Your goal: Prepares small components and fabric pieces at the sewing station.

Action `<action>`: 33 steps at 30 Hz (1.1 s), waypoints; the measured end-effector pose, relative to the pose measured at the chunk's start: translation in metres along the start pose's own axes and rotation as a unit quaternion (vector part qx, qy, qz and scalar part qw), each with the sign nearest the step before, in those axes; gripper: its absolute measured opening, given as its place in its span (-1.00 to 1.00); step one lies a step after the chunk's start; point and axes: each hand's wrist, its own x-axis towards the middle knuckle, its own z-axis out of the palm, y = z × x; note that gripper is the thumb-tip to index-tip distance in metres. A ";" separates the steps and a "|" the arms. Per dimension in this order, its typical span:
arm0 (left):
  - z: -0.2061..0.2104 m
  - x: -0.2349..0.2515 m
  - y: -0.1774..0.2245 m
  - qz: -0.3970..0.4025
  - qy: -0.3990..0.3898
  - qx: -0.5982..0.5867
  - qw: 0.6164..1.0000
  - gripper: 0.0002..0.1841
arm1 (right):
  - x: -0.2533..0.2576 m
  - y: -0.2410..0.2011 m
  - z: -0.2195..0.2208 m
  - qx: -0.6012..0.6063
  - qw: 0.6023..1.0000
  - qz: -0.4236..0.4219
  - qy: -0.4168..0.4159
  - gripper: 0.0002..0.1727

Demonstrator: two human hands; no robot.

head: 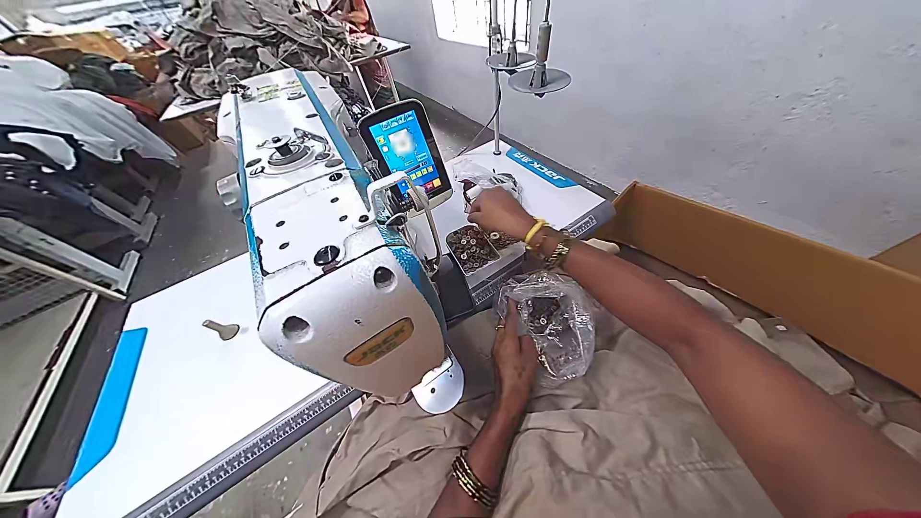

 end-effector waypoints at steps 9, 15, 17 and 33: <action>-0.003 0.010 0.018 -0.064 0.027 -0.360 0.931 -0.22 | -0.182 0.076 -0.012 0.136 0.945 -0.155 -0.253 0.47; -0.005 -0.012 0.056 0.065 -0.134 -0.267 0.952 -0.21 | -0.178 0.090 0.035 0.137 0.988 -0.066 -0.006 -0.67; -0.026 -0.018 0.046 0.184 -0.153 -0.156 0.958 -0.32 | -0.156 0.091 -0.005 0.165 0.982 -0.049 0.071 -0.77; -0.065 -0.057 -0.067 0.208 -0.103 0.168 0.958 -0.58 | 0.087 0.042 0.002 0.346 0.913 0.151 0.154 -0.45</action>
